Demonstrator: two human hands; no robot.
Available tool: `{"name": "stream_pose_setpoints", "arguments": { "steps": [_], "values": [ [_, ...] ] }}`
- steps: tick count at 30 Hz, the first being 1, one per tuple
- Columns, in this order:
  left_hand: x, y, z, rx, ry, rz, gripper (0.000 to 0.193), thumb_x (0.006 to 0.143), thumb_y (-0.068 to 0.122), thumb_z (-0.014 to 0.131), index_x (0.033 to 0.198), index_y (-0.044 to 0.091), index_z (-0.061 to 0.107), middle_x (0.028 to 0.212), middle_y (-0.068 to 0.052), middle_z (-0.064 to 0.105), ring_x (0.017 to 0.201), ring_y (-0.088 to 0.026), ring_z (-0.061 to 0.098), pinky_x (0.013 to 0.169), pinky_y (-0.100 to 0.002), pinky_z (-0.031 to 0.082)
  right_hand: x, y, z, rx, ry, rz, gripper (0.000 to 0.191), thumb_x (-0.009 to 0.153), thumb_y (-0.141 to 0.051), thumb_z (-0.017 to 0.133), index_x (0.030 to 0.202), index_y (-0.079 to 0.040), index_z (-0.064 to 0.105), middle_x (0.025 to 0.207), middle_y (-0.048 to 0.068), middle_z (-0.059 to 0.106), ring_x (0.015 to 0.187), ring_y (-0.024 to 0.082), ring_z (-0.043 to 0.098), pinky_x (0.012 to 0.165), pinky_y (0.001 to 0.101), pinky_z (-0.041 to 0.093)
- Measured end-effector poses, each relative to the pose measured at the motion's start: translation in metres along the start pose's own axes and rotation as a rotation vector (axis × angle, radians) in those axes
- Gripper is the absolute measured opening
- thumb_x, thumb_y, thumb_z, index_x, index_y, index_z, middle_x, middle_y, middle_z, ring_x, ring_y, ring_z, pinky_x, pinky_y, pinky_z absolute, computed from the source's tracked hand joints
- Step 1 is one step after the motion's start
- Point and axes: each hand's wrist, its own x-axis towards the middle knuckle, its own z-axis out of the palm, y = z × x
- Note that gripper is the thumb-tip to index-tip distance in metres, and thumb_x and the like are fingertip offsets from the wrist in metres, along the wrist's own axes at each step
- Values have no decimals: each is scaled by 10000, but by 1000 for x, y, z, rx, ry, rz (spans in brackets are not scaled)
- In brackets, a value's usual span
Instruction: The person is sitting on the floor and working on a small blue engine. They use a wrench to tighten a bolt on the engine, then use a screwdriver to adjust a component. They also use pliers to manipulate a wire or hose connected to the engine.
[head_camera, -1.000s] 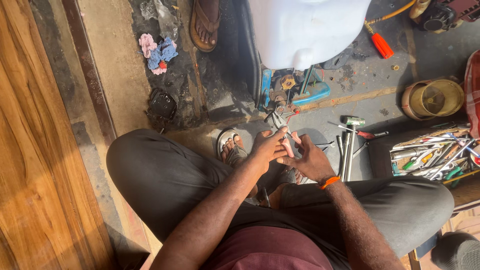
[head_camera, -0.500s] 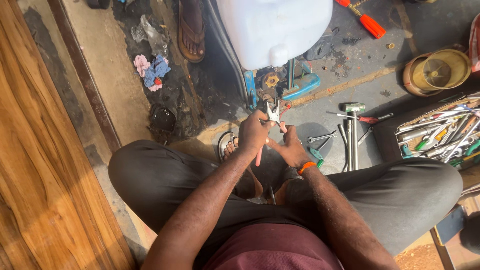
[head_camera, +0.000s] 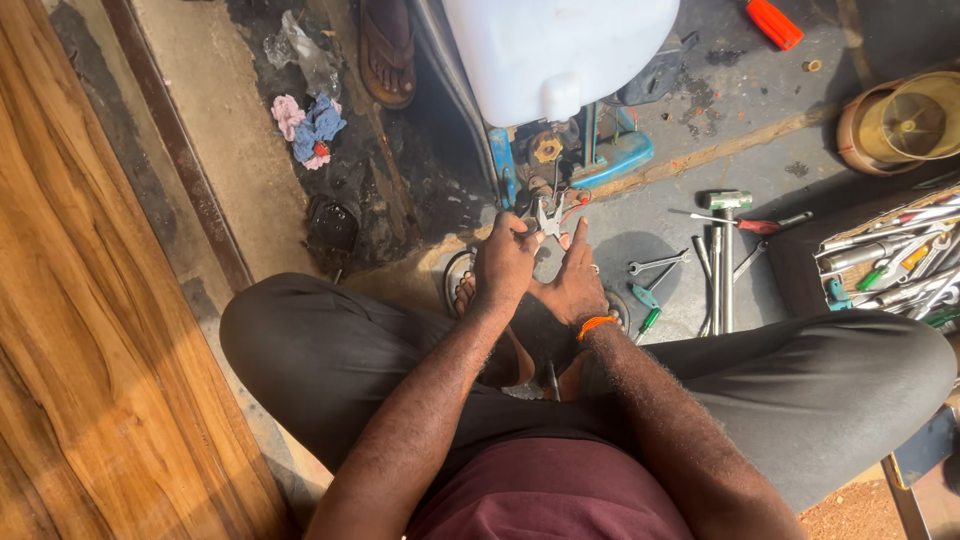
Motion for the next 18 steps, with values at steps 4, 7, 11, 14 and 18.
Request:
{"name": "stream_pose_setpoints", "arguments": {
  "steps": [4, 7, 11, 14, 18],
  "values": [
    [-1, -3, 3, 77, 32, 126, 224, 967, 182, 696, 1059, 58, 533, 916, -150, 725, 854, -313, 747, 701, -442, 574, 0, 1, 6, -9, 80, -108, 1408, 725, -517, 854, 1614, 13, -100, 1343, 312, 457, 1197, 477, 555, 993, 520, 505],
    [2, -11, 8, 108, 38, 149, 222, 959, 167, 705, 1045, 58, 532, 928, -164, 714, 872, -322, 743, 723, -443, 584, 2, 6, 7, -23, 55, -121, 1407, 715, -516, 853, 1608, 18, -95, 1300, 295, 465, 1111, 450, 588, 914, 510, 539],
    [7, -23, 15, 44, 42, 236, 210, 938, 135, 704, 1035, 58, 533, 944, -153, 719, 900, -320, 747, 752, -433, 591, 5, 13, 4, -125, 105, -168, 1414, 683, -551, 869, 1616, 4, -37, 1273, 265, 485, 1082, 437, 604, 868, 507, 552],
    [7, -26, 21, -19, 34, 192, 225, 921, 124, 697, 1059, 64, 530, 961, -145, 712, 908, -321, 742, 755, -433, 588, 6, 17, -1, -265, 39, -126, 1452, 652, -641, 872, 1604, -4, -21, 1217, 244, 491, 1035, 411, 614, 852, 502, 551],
    [0, -26, 23, 71, 132, 239, 246, 910, 108, 723, 1067, 61, 539, 977, -163, 687, 910, -354, 711, 752, -460, 564, 4, 17, -2, -237, 37, -155, 1439, 661, -597, 858, 1615, 25, -22, 1246, 247, 487, 1062, 430, 601, 868, 517, 535]
  ]
}}
